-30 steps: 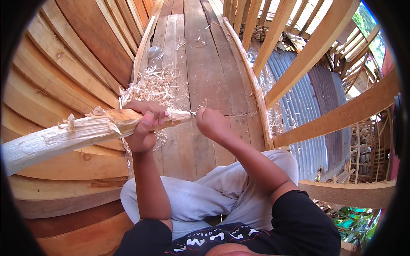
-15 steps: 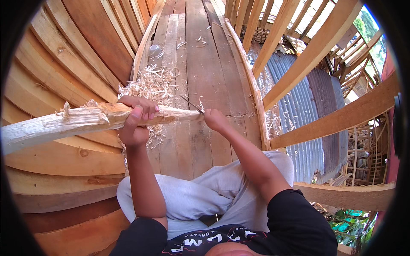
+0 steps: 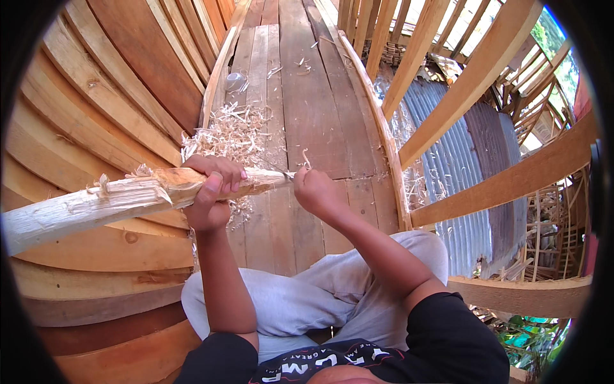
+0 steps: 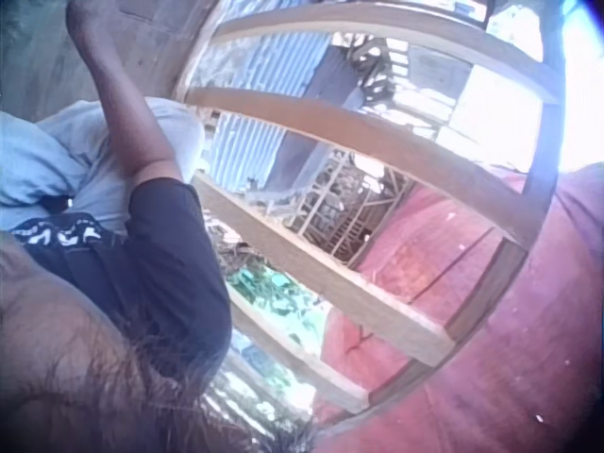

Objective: The person sits on a wooden floor and uses a knife to carve a long piece of wood. They hold the wood with one hand and shave off thin strips with the other, creating a pile of wood shavings.

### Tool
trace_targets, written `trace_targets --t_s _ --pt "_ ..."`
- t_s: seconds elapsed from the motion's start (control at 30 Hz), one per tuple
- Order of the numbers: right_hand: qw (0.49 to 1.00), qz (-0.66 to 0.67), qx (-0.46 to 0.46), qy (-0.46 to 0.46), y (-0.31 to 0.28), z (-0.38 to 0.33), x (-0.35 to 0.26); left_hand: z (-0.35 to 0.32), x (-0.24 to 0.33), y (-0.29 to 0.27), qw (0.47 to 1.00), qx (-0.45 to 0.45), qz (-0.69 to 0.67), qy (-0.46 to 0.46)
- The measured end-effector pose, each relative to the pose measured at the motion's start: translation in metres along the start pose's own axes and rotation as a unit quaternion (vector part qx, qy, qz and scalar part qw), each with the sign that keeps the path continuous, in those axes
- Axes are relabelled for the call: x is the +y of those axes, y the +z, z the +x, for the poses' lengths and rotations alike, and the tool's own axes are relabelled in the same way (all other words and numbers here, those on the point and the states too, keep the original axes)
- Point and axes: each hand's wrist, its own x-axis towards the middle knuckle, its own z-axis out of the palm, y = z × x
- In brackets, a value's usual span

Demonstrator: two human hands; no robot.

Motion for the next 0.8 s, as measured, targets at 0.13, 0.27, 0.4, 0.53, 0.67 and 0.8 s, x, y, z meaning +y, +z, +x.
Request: trace_targets --t_s 0.13,0.27,0.4,0.53,0.67,0.8 --pt "0.998 0.029 0.05 0.04 0.029 0.04 0.071 0.007 -0.006 0.005 1.0 0.003 -0.002 0.006" --pt "1.0 -0.017 0.025 0.003 0.01 0.009 0.011 0.003 -0.001 -0.002 1.0 -0.005 0.003 0.003" --pt "0.996 0.003 0.081 0.044 0.023 0.022 0.036 0.004 -0.004 0.001 1.0 0.003 -0.002 0.01" --pt "0.998 0.02 0.052 -0.001 0.031 0.041 0.061 0.003 -0.004 -0.002 1.0 0.007 0.014 0.012" --pt "0.999 0.015 0.044 0.011 0.012 0.009 0.015 0.001 -0.002 -0.004 1.0 -0.025 0.007 0.011" --pt "0.998 -0.046 0.03 0.018 0.025 0.034 0.067 0.005 -0.005 0.003 1.0 0.008 -0.007 0.003"
